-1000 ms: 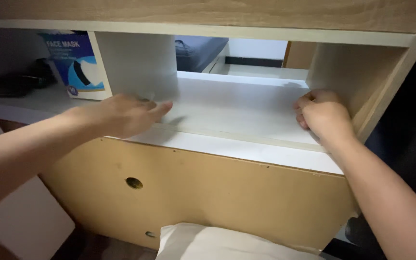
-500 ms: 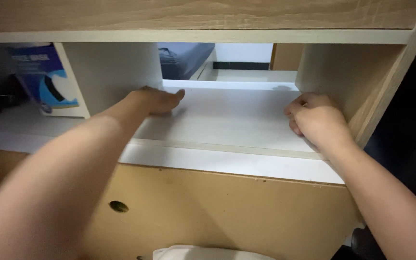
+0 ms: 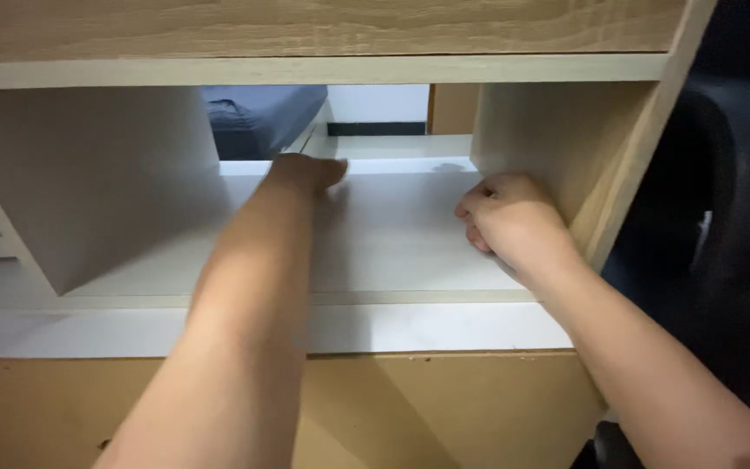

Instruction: The person wipes the interior surfaces of a wooden shelf with a white cloth. They clean the bottom, sides, and top edge of the shelf compartment repeatedly.

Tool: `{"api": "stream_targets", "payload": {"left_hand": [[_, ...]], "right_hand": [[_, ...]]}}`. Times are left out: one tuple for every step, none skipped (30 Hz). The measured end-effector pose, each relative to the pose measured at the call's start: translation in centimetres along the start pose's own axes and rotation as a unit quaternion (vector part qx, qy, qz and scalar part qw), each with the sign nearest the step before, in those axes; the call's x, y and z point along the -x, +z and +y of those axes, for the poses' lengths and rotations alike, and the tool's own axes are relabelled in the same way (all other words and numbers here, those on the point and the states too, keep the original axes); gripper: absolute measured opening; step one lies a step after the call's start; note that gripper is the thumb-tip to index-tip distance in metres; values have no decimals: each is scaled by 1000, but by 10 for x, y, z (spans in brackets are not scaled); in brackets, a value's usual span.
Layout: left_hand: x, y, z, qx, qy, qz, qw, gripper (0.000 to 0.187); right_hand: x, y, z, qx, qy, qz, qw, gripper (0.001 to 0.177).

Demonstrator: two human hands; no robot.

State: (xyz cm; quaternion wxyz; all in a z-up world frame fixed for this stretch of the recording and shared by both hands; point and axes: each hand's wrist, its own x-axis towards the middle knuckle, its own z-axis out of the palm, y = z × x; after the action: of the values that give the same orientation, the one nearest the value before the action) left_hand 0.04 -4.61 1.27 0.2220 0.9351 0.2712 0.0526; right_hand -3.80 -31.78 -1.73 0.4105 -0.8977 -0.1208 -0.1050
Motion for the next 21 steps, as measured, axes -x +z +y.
{"api": "stream_targets", "payload": {"left_hand": [[10, 2, 12, 0, 6, -16, 1000, 83], [20, 4, 24, 0, 10, -33, 999, 81], [19, 10, 32, 2, 12, -35, 999, 81], [18, 15, 40, -52, 64, -52, 995, 49], [17, 19, 48, -105, 115, -68, 985, 37], [31, 16, 48, -105, 115, -68, 985, 37], [46, 13, 47, -53, 175, -107, 977, 46], [61, 9, 45, 0, 232, -144, 962, 60], [65, 20, 52, -1, 230, -144, 963, 60], [69, 31, 59, 2, 276, -134, 952, 67], [74, 42, 66, 5, 321, -125, 939, 75], [77, 49, 73, 5, 320, -124, 939, 75], [82, 56, 80, 9, 343, -129, 930, 70], [87, 65, 84, 13, 365, -137, 921, 67], [100, 65, 80, 15, 361, -140, 922, 67], [111, 61, 76, 20, 401, -126, 907, 64], [122, 57, 73, 25, 439, -113, 891, 61], [142, 47, 61, 25, 436, -113, 893, 61], [162, 37, 49, 49, 419, -116, 899, 61], [181, 27, 38, 73, 403, -119, 904, 62], [199, 20, 27, 73, 400, -119, 906, 62]], "right_hand": [[-3, 0, 2, 0, 2, 1, 1000, 26], [-5, 0, 5, 0, 3, 2, 1000, 28], [-10, 1, 8, 3, 5, 3, 1000, 28], [-15, 2, 11, -13, 0, 0, 1000, 31], [-19, 3, 13, -29, -4, -4, 1000, 34], [-19, 1, 12, -29, -4, -4, 1000, 34], [-19, -1, 11, -39, 5, 5, 999, 34], [-18, -3, 9, -51, 14, 12, 999, 35], [-20, -3, 9, -52, 13, 10, 999, 35], [-20, -3, 11, -31, 16, 13, 999, 37], [-20, -3, 12, -9, 18, 17, 1000, 39], [-18, -4, 9, -9, 18, 15, 1000, 39], [-15, -6, 7, -35, 11, 27, 999, 38], [-10, -5, 6, -61, 6, 36, 997, 38], [-8, -5, 9, -60, 8, 32, 998, 38], [-7, -5, 10, -81, -21, 26, 996, 34], [-7, -4, 10, -101, -50, 20, 993, 31], [3, -8, 4, -102, -51, 16, 993, 31], [12, -13, -1, -117, -59, 14, 991, 29], [21, -17, -6, -130, -67, 13, 989, 26], [24, -16, -8, -131, -68, 9, 989, 26]]}}
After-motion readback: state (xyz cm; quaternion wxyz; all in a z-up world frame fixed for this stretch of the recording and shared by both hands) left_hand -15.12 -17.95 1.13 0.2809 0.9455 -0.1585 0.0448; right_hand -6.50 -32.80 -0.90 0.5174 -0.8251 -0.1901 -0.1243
